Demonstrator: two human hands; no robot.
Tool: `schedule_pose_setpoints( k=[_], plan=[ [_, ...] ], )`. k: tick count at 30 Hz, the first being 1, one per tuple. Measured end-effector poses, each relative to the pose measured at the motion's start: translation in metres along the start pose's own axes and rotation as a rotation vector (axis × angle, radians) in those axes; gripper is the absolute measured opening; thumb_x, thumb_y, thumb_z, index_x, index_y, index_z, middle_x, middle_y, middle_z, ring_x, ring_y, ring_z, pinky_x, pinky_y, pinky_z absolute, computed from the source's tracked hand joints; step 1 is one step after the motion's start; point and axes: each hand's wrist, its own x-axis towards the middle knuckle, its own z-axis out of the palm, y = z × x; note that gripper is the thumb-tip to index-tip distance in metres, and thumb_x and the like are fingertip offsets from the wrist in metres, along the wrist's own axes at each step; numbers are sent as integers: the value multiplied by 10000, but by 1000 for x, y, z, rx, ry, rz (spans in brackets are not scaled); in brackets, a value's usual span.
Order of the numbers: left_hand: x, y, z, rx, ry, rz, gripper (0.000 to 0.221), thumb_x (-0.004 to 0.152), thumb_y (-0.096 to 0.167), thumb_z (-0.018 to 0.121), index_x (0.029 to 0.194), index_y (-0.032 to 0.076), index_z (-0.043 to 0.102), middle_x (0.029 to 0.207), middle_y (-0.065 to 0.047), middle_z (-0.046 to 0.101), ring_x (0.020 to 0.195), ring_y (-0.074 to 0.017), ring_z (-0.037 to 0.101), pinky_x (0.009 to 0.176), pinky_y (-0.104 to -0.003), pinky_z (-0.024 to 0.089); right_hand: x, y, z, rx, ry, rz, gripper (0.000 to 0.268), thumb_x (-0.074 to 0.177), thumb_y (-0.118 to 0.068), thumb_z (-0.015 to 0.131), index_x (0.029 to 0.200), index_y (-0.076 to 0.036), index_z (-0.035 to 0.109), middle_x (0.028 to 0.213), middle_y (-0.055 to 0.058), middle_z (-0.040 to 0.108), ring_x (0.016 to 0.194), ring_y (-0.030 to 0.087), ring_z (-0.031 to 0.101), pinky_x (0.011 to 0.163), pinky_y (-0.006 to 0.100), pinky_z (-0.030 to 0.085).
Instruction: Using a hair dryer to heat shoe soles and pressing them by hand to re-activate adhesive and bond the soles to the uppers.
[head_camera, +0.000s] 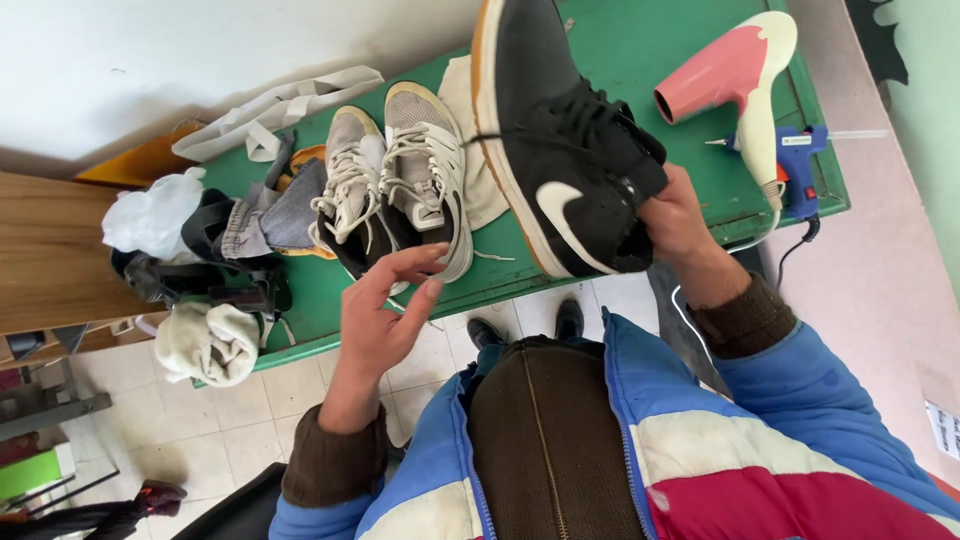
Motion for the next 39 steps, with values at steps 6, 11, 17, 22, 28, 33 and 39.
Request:
schedule_pose_setpoints(
  k=[6, 11, 17, 22, 28, 33, 39],
  plan=[
    [9, 14, 20, -202, -63, -16, 371, 960, 102, 711, 1316, 33, 630, 1309, -138, 714, 1062, -280, 756, 845, -376, 609, -5, -37, 36, -218, -14, -149, 163, 843, 12, 688, 1007, 7, 695, 850, 111, 601, 757, 210, 571, 649, 322, 505],
    [12, 23, 28, -275, -102, -46, 463, 998, 118, 679, 1431, 49, 527, 1468, -143, 613, 1200, -293, 699, 932, -406, 580, -10, -67, 63, -396, -23, -276, 249, 879, -53, 716, 1115, 19, 683, 954, 162, 631, 851, 297, 608, 712, 388, 523],
    [-4, -42, 62, -558, -12, -92, 839, 949, 152, 779, 1584, 42, 242, 1606, -149, 424, 1418, -312, 492, 1166, -484, 398, -24, -101, 102, -613, -45, -449, 387, 926, -138, 754, 1260, 37, 665, 1093, 230, 671, 977, 412, 657, 796, 475, 546],
    [-35, -143, 94, -1459, 437, -460, 761, 936, 690, 580, 1447, 125, 579, 1367, -232, 645, 1208, -395, 660, 1050, -563, 546, -50, -152, 170, -726, -188, -808, 401, 901, -236, 782, 1218, 3, 726, 1215, 196, 752, 1086, 368, 747, 941, 448, 582],
    [-57, -149, 60, -1364, 526, -486, 747, 936, 685, 579, 1430, 124, 584, 1347, -224, 643, 1196, -385, 655, 1045, -549, 540, -65, -140, 196, -644, -317, -1093, 240, 1006, -208, 570, 1102, -171, 788, 1201, 47, 783, 1131, 204, 750, 1068, 356, 507],
    [-71, -149, 48, -1298, 565, -534, 733, 936, 681, 578, 1413, 123, 589, 1327, -216, 640, 1184, -375, 651, 1041, -536, 534, -67, -146, 202, -576, -412, -1149, 352, 1066, -168, 435, 1103, -201, 784, 1184, 7, 788, 1129, 136, 747, 1080, 309, 488],
    [-76, -149, 36, -1228, 585, -576, 717, 937, 676, 576, 1392, 122, 595, 1303, -206, 637, 1169, -364, 645, 1035, -519, 527, -67, -146, 208, -519, -452, -1227, 341, 1058, -144, 448, 1141, -233, 765, 1219, -33, 778, 1156, 70, 729, 1121, 259, 448]
  ],
)
